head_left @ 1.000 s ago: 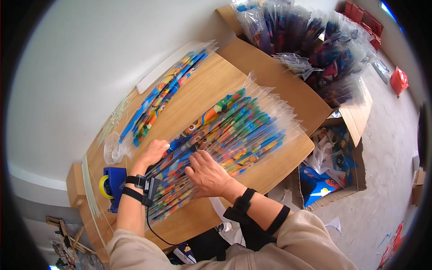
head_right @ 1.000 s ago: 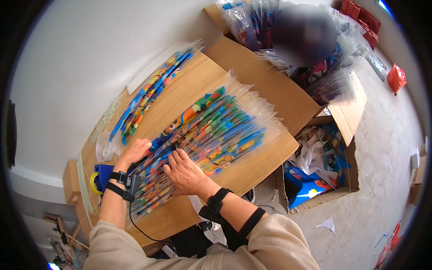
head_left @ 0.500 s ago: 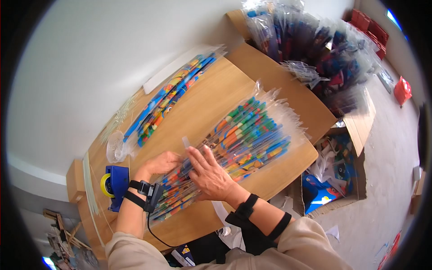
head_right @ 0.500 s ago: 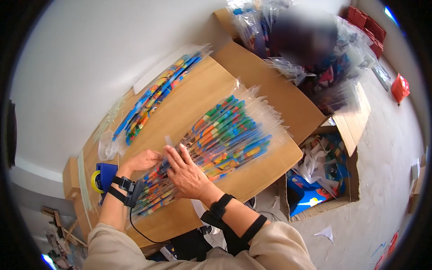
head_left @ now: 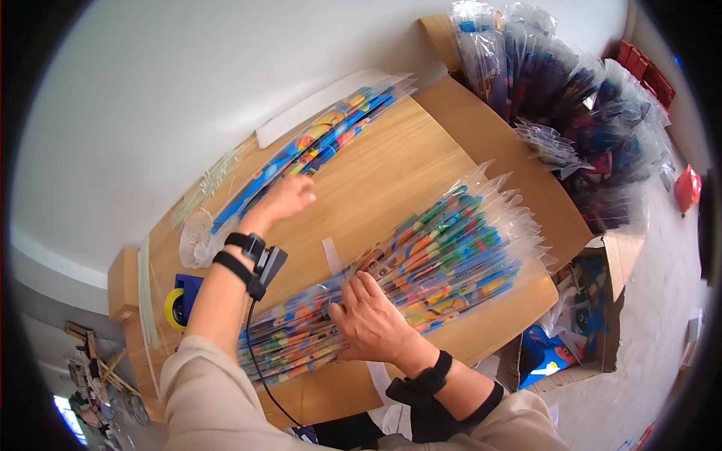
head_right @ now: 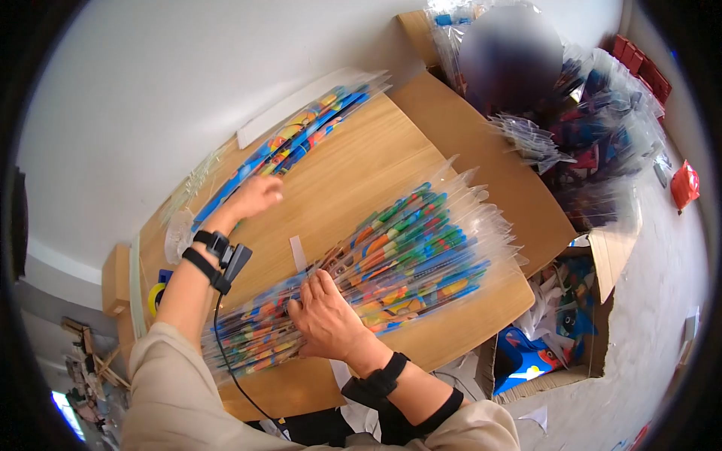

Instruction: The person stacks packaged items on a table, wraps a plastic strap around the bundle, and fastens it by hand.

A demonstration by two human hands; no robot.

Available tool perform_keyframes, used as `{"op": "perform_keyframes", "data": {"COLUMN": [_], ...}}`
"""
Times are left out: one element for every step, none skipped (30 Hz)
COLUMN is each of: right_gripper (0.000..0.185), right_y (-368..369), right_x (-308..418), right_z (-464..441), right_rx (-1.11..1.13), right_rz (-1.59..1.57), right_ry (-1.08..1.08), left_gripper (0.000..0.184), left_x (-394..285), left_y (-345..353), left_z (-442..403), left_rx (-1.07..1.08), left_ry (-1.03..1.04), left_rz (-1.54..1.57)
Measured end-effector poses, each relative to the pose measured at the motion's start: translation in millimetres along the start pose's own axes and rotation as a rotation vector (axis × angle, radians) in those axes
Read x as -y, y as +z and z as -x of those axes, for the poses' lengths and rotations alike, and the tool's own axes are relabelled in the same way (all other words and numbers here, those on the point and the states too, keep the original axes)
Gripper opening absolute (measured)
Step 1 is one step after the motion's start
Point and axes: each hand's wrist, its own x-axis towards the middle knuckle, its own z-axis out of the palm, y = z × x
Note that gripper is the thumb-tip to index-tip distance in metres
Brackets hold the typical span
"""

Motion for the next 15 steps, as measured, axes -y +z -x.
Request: {"op": "perform_keyframes", "data": {"right_gripper": [0.070, 0.070, 0.070, 0.069, 0.069, 0.069, 0.068, 0.068, 0.068, 0.067, 0.067, 0.067, 0.066, 0.066, 0.066], "right_y": [0, 0, 1, 2, 2, 3, 4, 4, 4, 3, 3, 3, 2, 2, 1], "right_x": [-1, -1, -1, -1, -1, -2, -2, -2, -2, -2, -2, -3, -2, -2, -2], "right_z": [0, 0, 0, 0, 1, 1, 0, 0, 1, 1, 0, 0, 0, 0, 0], "right_rx": [-0.021, -0.018, -0.025, -0.032, -0.029, -0.036, -0.043, -0.040, -0.032, -0.026, -0.025, -0.020, -0.014, -0.013, -0.008], "right_rz": [0.006, 0.008, 0.006, 0.003, 0.002, -0.008, -0.017, -0.018, -0.019, -0.020, -0.019, -0.018, -0.019, -0.018, -0.016], "right_ry": [-0.002, -0.001, -0.001, -0.001, -0.001, 0.002, 0.005, 0.004, 0.006, 0.007, 0.005, 0.006, 0.006, 0.006, 0.006], "left_gripper": [0.043, 0.049, 0.055, 0.055, 0.059, 0.062, 0.062, 0.057, 0.051, 0.051, 0.046, 0.041, 0.041, 0.038, 0.034], "left_x": [17, 34, 49, 60, 71, 68, 65, 60, 51, 49, 46, 47, 46, 44, 45], "left_y": [9, 19, 28, 34, 40, 40, 41, 44, 42, 36, 29, 26, 27, 29, 31], "left_z": [-8, -17, -24, -30, -34, -33, -31, -27, -21, -18, -17, -17, -19, -21, -24], "left_rx": [0.001, -0.256, -0.513, -0.512, -0.538, -0.564, -0.562, -0.627, -0.693, -0.692, -0.612, -0.531, -0.532, -0.491, -0.451], "left_ry": [0.000, -0.022, -0.045, -0.045, -0.119, -0.193, -0.195, -0.228, -0.260, -0.262, -0.169, -0.075, -0.076, -0.087, -0.098], "left_rz": [0.003, -0.190, -0.382, -0.380, -0.371, -0.362, -0.361, -0.353, -0.343, -0.341, -0.360, -0.378, -0.377, -0.351, -0.324]}}
